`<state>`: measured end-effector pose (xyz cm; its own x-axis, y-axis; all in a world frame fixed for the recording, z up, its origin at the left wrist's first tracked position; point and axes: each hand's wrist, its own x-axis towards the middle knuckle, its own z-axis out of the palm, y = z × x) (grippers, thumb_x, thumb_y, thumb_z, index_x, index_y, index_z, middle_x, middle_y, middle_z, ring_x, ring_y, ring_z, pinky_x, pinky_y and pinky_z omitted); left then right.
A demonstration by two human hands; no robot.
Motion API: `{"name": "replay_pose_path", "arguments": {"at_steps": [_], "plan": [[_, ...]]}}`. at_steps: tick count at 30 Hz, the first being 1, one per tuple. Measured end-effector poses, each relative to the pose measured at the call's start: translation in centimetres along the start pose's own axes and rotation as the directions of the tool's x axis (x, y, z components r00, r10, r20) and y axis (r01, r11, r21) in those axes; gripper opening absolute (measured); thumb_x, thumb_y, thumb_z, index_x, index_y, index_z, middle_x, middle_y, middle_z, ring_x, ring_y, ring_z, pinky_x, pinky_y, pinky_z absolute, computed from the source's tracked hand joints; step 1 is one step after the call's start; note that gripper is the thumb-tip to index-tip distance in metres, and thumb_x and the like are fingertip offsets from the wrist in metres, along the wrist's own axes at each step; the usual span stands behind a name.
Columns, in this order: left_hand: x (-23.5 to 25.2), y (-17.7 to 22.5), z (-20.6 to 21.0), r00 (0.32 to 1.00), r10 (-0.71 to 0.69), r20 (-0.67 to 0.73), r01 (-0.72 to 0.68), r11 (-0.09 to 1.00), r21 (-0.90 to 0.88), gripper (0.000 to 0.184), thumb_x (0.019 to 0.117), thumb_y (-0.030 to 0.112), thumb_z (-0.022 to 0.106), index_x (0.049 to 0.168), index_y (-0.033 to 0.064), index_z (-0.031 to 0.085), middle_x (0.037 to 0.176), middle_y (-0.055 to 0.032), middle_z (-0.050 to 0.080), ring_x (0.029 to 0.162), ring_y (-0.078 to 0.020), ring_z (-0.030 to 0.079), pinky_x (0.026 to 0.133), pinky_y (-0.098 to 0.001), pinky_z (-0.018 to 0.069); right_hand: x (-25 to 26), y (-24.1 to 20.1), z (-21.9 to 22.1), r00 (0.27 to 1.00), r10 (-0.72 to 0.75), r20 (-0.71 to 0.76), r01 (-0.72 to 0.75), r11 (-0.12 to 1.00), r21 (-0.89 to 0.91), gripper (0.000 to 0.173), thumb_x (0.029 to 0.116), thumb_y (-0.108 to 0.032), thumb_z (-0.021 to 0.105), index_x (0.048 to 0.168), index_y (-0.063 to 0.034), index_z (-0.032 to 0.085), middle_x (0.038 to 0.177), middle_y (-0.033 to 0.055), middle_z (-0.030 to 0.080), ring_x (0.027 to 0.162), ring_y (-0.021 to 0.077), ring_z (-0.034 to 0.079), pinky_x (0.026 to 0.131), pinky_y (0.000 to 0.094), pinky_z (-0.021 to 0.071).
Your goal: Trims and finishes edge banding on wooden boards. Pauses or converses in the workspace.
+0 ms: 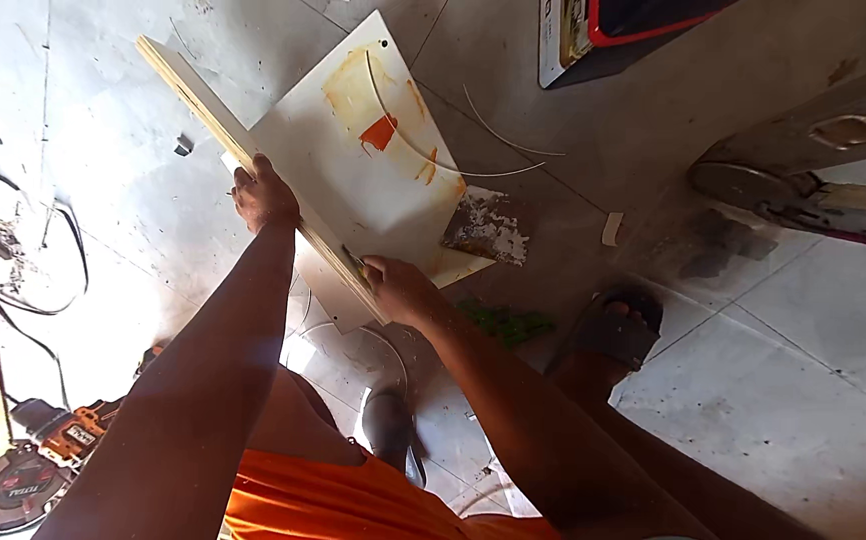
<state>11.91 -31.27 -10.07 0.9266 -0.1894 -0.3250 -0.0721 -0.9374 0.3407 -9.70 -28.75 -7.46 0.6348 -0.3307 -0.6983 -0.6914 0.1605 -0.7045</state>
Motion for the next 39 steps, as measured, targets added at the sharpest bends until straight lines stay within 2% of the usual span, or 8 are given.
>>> {"name": "replay_pose_path", "arguments": {"at_steps": [7, 13, 15, 22, 25, 30, 35, 39], "plan": [[-0.1, 0.3, -0.1, 1.000, 0.008, -0.010, -0.008, 1.000, -0.003, 0.052, 0.1086, 0.048, 0.034, 0.133, 0.0117, 0.062, 0.139, -0.0159, 0.059, 0.136, -0.0295, 0.052, 0.108, -0.0566, 0.0427, 6.2, -4.8, -1.5, 0.993, -0.113, 0.042, 0.114, 0.993, -0.038, 0.043, 0.1129, -0.020, 0.030, 0.145, -0.0058, 0.056, 0.135, 0.0186, 0.065, 0.129, 0.0331, 0.061, 0.106, 0.0535, 0.0483], [0.1, 0.0, 0.0, 1.000, -0.001, -0.005, 0.001, 1.000, -0.008, 0.054, 0.1079, 0.051, 0.033, 0.135, 0.0133, 0.062, 0.141, -0.0165, 0.058, 0.137, -0.0314, 0.050, 0.107, -0.0593, 0.0425, 0.2, 0.6, 0.1, 1.000, 0.002, 0.021, -0.002, 1.000, -0.007, 0.043, 0.1140, -0.026, 0.034, 0.148, -0.0104, 0.055, 0.125, 0.0199, 0.069, 0.115, 0.0356, 0.067, 0.097, 0.0558, 0.0525], [0.1, -0.2, 0.2, 1.000, -0.009, -0.001, 0.009, 1.000, -0.011, 0.054, 0.1077, 0.051, 0.034, 0.135, 0.0142, 0.061, 0.141, -0.0164, 0.058, 0.138, -0.0317, 0.050, 0.107, -0.0605, 0.0423, -1.2, 1.1, -0.3, 0.997, 0.050, 0.061, -0.049, 0.998, -0.028, 0.044, 0.1139, -0.027, 0.034, 0.150, -0.0108, 0.053, 0.128, 0.0185, 0.068, 0.119, 0.0334, 0.066, 0.100, 0.0535, 0.0509], [0.0, -0.1, -0.1, 1.000, 0.013, -0.001, -0.013, 1.000, 0.001, 0.054, 0.1081, 0.050, 0.033, 0.135, 0.0119, 0.061, 0.141, -0.0169, 0.058, 0.138, -0.0320, 0.050, 0.107, -0.0604, 0.0422, 4.8, -4.0, -1.2, 0.994, -0.100, 0.038, 0.101, 0.995, -0.020, 0.044, 0.1133, -0.023, 0.032, 0.147, -0.0079, 0.055, 0.134, 0.0177, 0.066, 0.127, 0.0328, 0.061, 0.105, 0.0543, 0.0482], [-0.6, -0.6, 0.1, 1.000, 0.015, 0.020, -0.015, 1.000, 0.013, 0.057, 0.1083, 0.050, 0.032, 0.136, 0.0102, 0.060, 0.141, -0.0185, 0.058, 0.136, -0.0334, 0.052, 0.108, -0.0598, 0.0425, 0.6, 0.7, 0.6, 0.998, -0.066, 0.002, 0.066, 0.998, -0.018, 0.041, 0.1137, -0.024, 0.036, 0.145, -0.0074, 0.057, 0.127, 0.0208, 0.068, 0.117, 0.0366, 0.066, 0.099, 0.0570, 0.0517], [0.0, -0.1, -0.1, 0.999, 0.020, 0.039, -0.023, 0.997, 0.073, 0.059, 0.1082, 0.053, 0.030, 0.140, 0.0115, 0.058, 0.144, -0.0218, 0.055, 0.137, -0.0396, 0.050, 0.105, -0.0671, 0.0419, -5.2, 5.1, 0.3, 0.989, 0.097, 0.115, -0.100, 0.995, 0.023, 0.048, 0.1142, -0.033, 0.030, 0.155, -0.0140, 0.047, 0.140, 0.0163, 0.062, 0.128, 0.0285, 0.061, 0.110, 0.0492, 0.0451], [2.0, 0.9, -1.2, 0.997, 0.028, 0.072, -0.025, 0.999, -0.033, 0.074, 0.1064, 0.062, 0.031, 0.152, 0.0038, 0.040, 0.151, -0.0295, 0.045, 0.141, -0.0452, 0.043, 0.111, -0.0654, 0.0371, -4.4, 2.3, -2.0, 1.000, -0.010, -0.014, 0.010, 0.999, 0.047, 0.046, 0.1140, -0.030, 0.034, 0.152, -0.0117, 0.051, 0.135, 0.0171, 0.066, 0.126, 0.0301, 0.062, 0.108, 0.0513, 0.0462], [-2.5, -1.2, 0.2, 0.998, 0.019, 0.065, -0.014, 0.997, -0.070, 0.068, 0.1072, 0.056, 0.037, 0.152, 0.0047, 0.039, 0.148, -0.0310, 0.047, 0.136, -0.0465, 0.048, 0.106, -0.0654, 0.0427, -2.0, 0.5, -1.3, 0.995, -0.087, -0.046, 0.090, 0.994, 0.069, 0.043, 0.1139, -0.026, 0.034, 0.147, -0.0086, 0.055, 0.127, 0.0204, 0.068, 0.116, 0.0359, 0.066, 0.099, 0.0576, 0.0510]]}}
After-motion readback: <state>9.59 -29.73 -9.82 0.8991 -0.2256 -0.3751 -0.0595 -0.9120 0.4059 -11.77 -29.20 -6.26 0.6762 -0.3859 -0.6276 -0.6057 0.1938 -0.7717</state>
